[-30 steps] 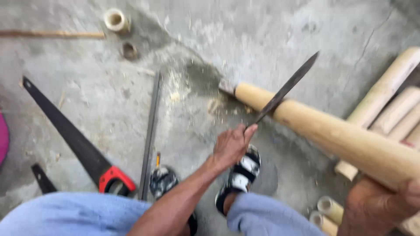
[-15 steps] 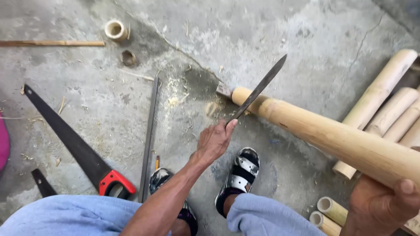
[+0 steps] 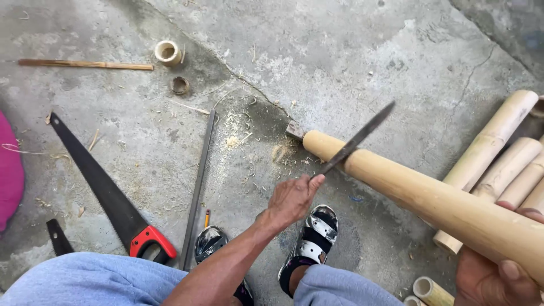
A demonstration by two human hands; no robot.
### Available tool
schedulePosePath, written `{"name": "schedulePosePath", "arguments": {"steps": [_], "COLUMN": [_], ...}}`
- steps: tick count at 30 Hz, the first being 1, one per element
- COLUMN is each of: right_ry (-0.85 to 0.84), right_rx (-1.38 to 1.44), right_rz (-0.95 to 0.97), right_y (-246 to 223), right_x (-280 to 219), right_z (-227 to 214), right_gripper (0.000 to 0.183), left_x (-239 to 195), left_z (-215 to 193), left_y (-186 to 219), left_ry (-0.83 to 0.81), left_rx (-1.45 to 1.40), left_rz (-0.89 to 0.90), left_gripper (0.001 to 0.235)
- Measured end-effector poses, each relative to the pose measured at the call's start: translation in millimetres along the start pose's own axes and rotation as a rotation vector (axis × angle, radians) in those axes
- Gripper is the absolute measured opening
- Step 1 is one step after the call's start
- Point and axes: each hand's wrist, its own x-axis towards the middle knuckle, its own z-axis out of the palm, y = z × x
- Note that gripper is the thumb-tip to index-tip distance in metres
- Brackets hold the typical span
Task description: The recorder is preparing bamboo poles by measuring, marking with a pencil, and carving the ends using a machete and hand saws.
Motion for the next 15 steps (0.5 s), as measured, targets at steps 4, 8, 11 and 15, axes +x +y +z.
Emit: {"name": "schedulePosePath", "arguments": {"steps": [4,8,11,15], "right_ry": [-0.006,-0.033,-0.015,-0.032], "right_rx": [-0.021,-0.03,0.014,0.003], "right_rz": [0.021,-0.002,0.028,0.0], "right_y": [1.6,1.9,3.2,-0.1], "right_x": [-1.6,4.6,0.2,0.4], "right_z": [0.9,-7.8,-14.1,-7.9], "right_gripper": [0.046,0.049,0.048,0.048], "left_x": [-11.2,-3.5,-20.6,13.9], "left_z": [-4.8,-13.0,-29.4,12.3], "left_y": [11.5,12.9,40.9,-36.5], "left_ry": [-0.029,-0.005,0.071,0.333], "left_rx": [0.032,-0.115,0.004,0.114], "left_rz": [0.096,0.07,0.159,0.491], "left_gripper": [0.059,0.064,0.063,0.067]}}
